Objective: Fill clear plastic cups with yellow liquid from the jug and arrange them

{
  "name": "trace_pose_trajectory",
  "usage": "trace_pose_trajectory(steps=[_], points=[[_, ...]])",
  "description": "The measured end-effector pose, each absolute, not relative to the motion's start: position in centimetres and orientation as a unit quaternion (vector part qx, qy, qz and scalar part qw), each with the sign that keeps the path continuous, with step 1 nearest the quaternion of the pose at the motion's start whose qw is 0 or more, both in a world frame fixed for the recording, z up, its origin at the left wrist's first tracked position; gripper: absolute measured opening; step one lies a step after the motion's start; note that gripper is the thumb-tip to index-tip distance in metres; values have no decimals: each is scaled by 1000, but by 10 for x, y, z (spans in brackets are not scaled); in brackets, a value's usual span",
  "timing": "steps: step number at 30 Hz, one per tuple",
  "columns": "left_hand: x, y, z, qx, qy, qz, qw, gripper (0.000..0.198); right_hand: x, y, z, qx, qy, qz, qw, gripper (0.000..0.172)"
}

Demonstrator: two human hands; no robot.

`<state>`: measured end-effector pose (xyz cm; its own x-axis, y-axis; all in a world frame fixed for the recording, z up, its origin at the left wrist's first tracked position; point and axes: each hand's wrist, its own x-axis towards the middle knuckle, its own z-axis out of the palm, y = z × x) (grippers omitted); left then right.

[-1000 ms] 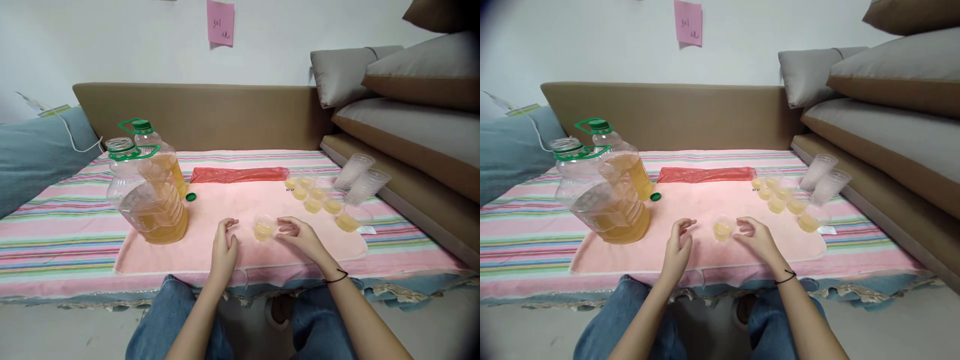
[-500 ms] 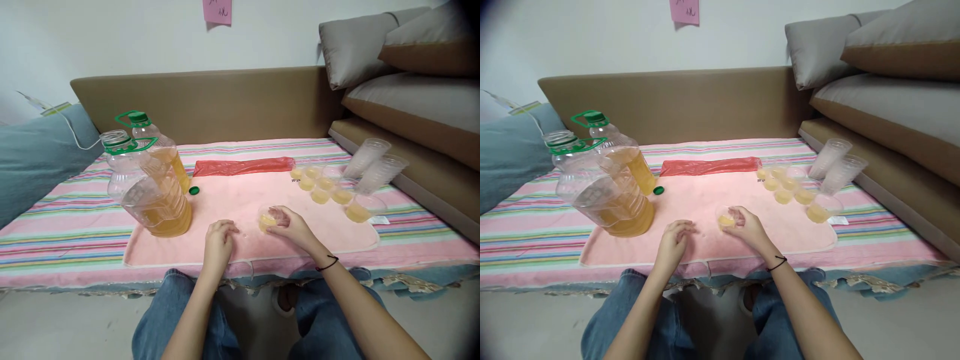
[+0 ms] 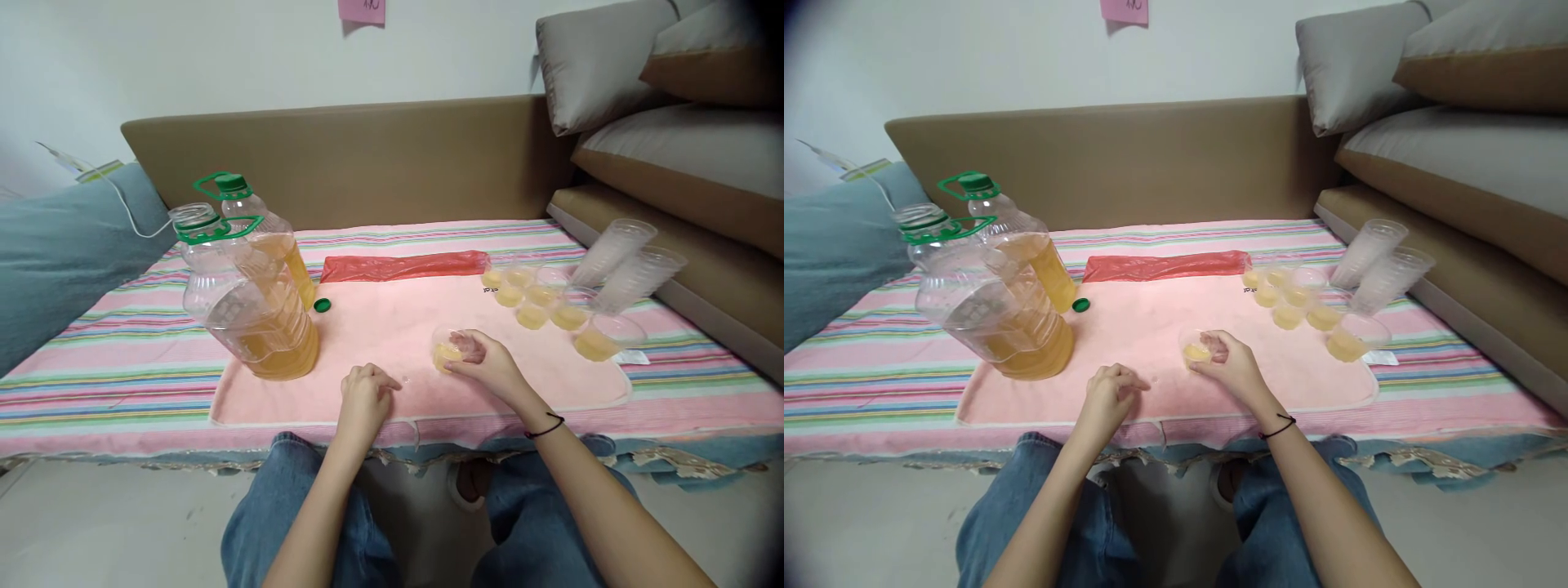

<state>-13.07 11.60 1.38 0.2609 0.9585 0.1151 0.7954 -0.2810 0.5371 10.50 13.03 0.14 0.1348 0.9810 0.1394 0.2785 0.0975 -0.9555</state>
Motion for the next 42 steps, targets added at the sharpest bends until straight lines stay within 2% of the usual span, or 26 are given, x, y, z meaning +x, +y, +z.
trace_pose_trajectory(steps=[12, 18, 23, 33, 42], points=[[-120, 112, 10, 775, 575, 184, 187, 34, 106, 130, -1, -572, -549, 364, 489, 48], [-121, 112, 8, 778, 575, 172, 185, 12, 107, 131, -3, -572, -554, 356, 489, 47], [-122, 111, 7, 787, 565, 163, 187, 24, 106, 131, -1, -575, -553, 359, 485, 49], [-120, 111, 6, 782, 570, 175, 184, 30, 106, 130, 0, -577, -559, 345, 486, 48], [-113, 110, 3, 783, 564, 195, 175, 19, 106, 130, 2, -578, -557, 354, 480, 48]])
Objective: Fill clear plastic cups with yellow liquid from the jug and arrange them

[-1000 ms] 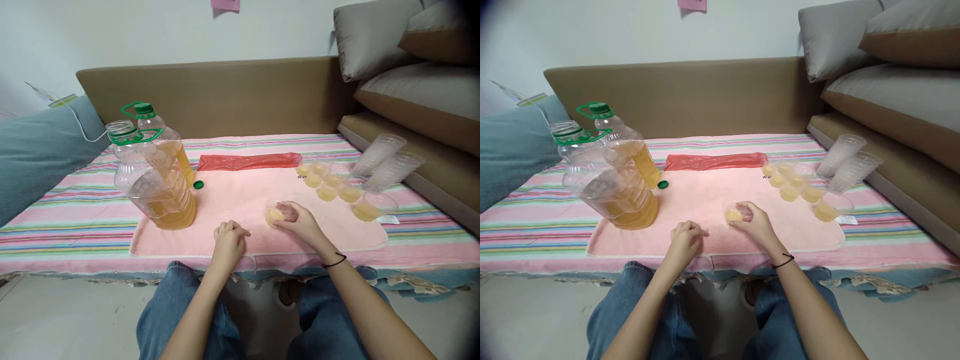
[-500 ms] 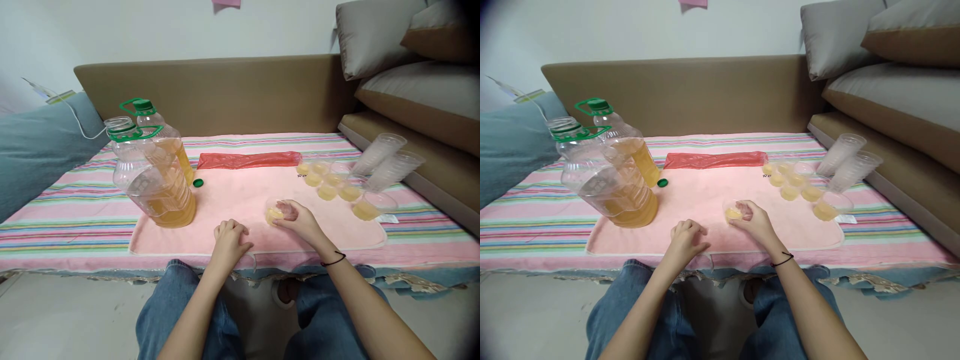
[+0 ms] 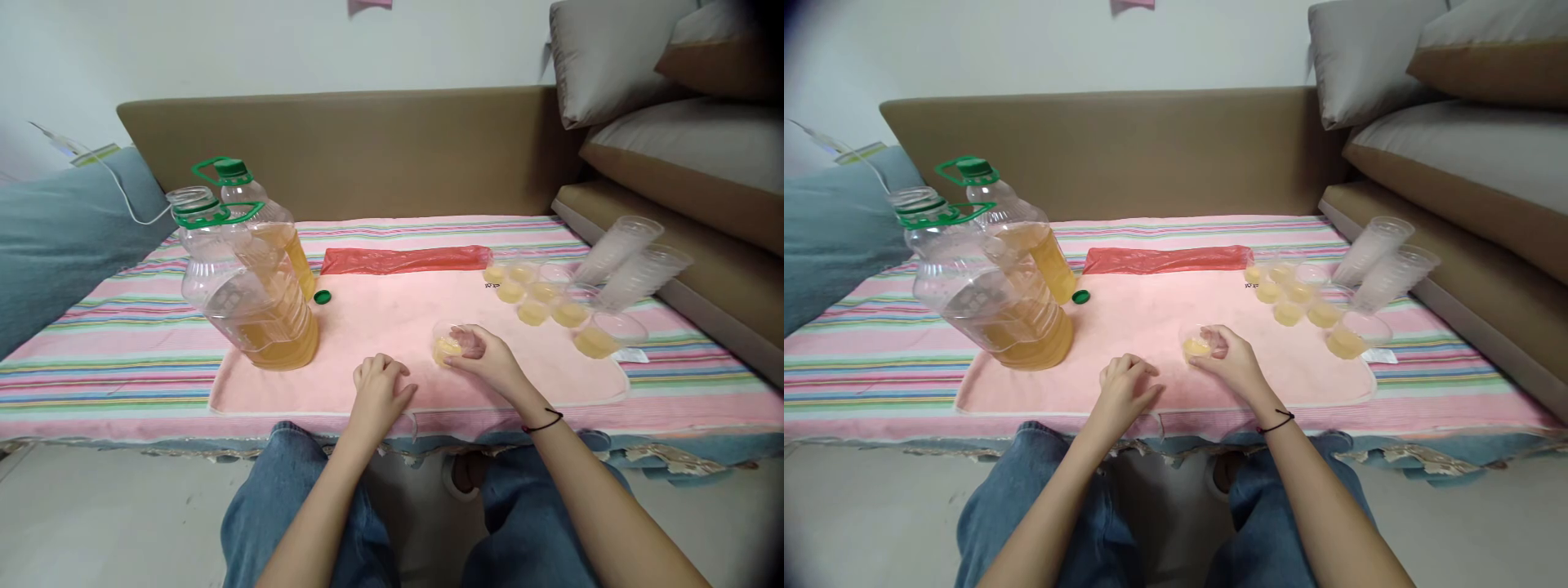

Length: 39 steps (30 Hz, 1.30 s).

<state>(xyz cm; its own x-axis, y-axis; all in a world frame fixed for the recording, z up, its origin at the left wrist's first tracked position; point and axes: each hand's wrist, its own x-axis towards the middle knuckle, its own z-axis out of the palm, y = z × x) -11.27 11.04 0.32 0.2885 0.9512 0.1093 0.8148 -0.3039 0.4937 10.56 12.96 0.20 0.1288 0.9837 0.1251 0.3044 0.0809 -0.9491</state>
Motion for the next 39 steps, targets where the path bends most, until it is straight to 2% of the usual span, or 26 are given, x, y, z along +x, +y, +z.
trace_pose_trajectory(steps=[12, 18, 39], points=[[-111, 110, 7, 776, 576, 192, 171, 14, 106, 129, 2, -578, -563, 344, 480, 49], [-111, 110, 6, 781, 574, 175, 175, 21, 106, 129, 1, -578, -562, 346, 480, 49], [-111, 108, 7, 765, 602, 173, 148, 24, 105, 127, 4, -578, -562, 348, 478, 49]])
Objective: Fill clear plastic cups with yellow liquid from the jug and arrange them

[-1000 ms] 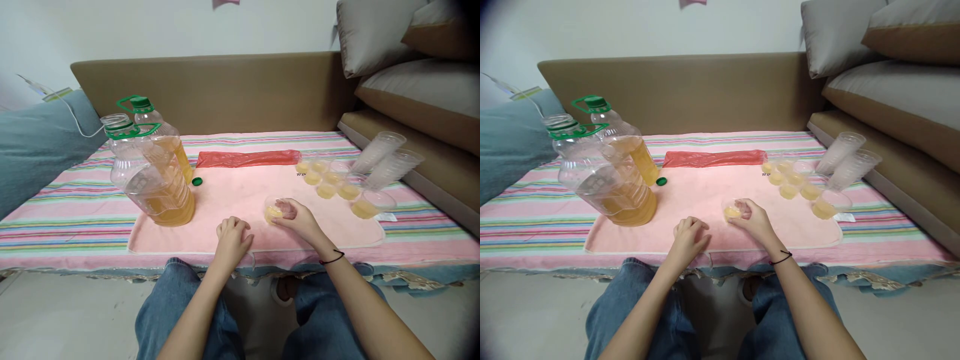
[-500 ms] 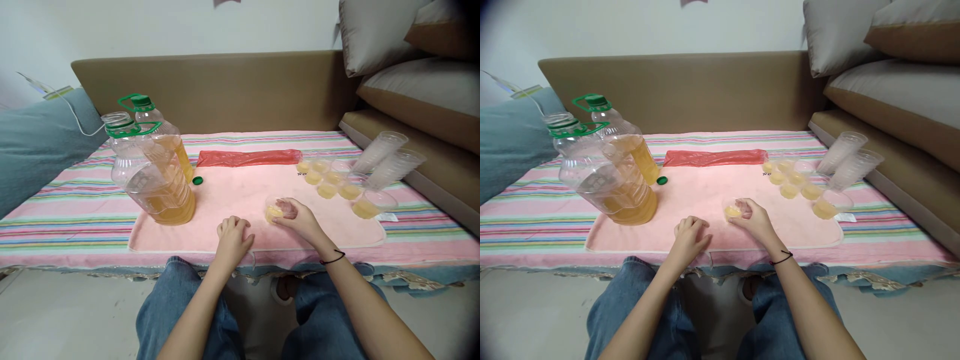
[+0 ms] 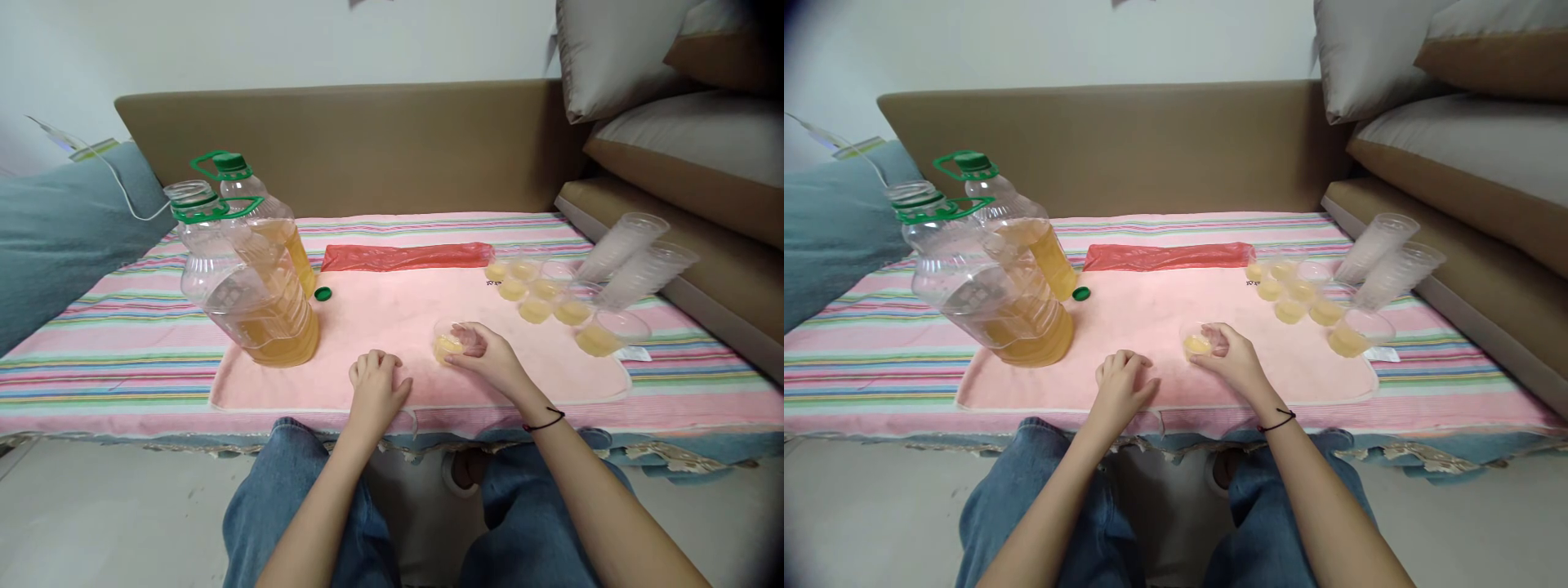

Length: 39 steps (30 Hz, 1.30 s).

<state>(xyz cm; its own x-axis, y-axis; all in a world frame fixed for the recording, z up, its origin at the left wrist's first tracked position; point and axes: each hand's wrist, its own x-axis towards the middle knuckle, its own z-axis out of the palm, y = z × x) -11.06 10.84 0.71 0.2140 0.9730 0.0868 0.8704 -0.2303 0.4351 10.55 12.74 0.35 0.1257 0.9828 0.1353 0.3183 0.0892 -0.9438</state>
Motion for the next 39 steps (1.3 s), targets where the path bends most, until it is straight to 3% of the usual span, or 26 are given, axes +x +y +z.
trace_pose_trajectory(steps=[39], points=[[-115, 114, 1, 741, 649, 149, 85, 28, 106, 130, -2, -575, -561, 362, 472, 48]])
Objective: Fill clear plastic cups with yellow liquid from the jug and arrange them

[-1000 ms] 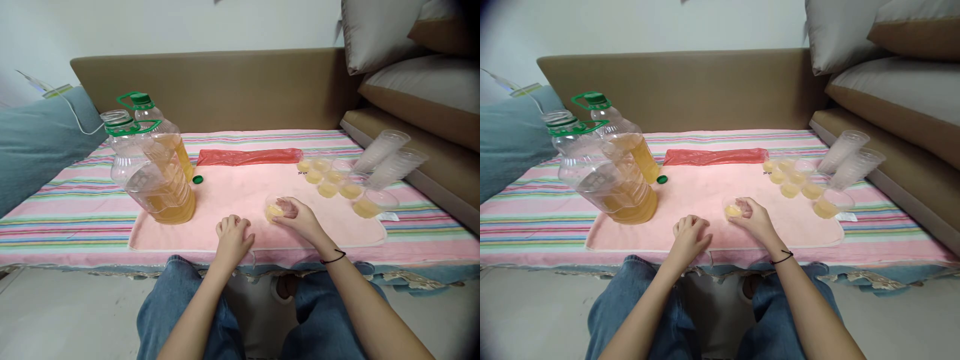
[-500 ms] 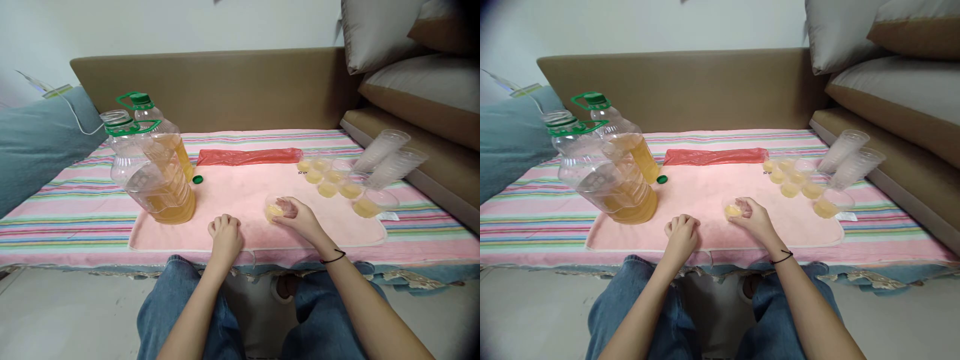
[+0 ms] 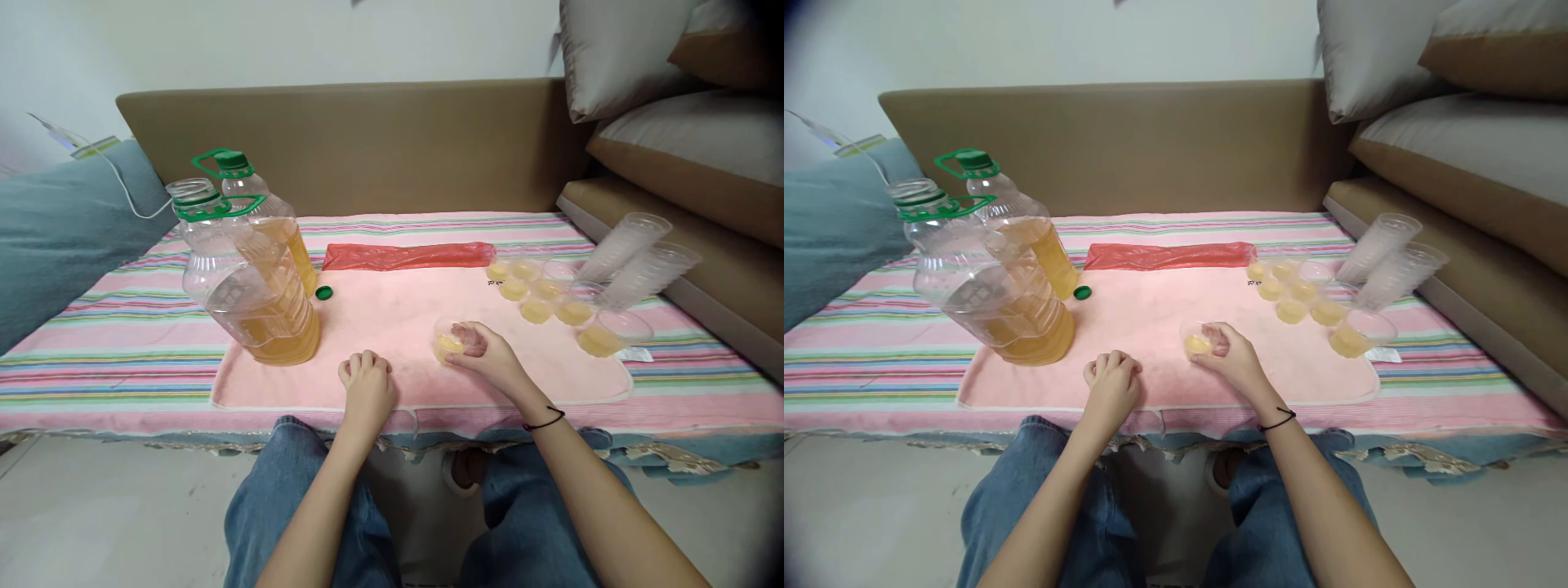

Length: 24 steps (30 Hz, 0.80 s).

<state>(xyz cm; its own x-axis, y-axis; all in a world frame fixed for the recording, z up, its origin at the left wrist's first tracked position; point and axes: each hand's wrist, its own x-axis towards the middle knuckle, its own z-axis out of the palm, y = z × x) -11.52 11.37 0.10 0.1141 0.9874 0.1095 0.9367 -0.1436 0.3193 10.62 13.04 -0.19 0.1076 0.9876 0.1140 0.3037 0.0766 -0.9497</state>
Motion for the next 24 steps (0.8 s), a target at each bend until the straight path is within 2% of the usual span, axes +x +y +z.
trace_pose_trajectory(steps=[9, 24], points=[[-118, 110, 7, 758, 632, 148, 71, 31, 104, 130, 0, -567, -550, 384, 478, 53], [-117, 109, 6, 767, 597, 219, 86, 29, 97, 130, 3, -536, -592, 345, 493, 47]])
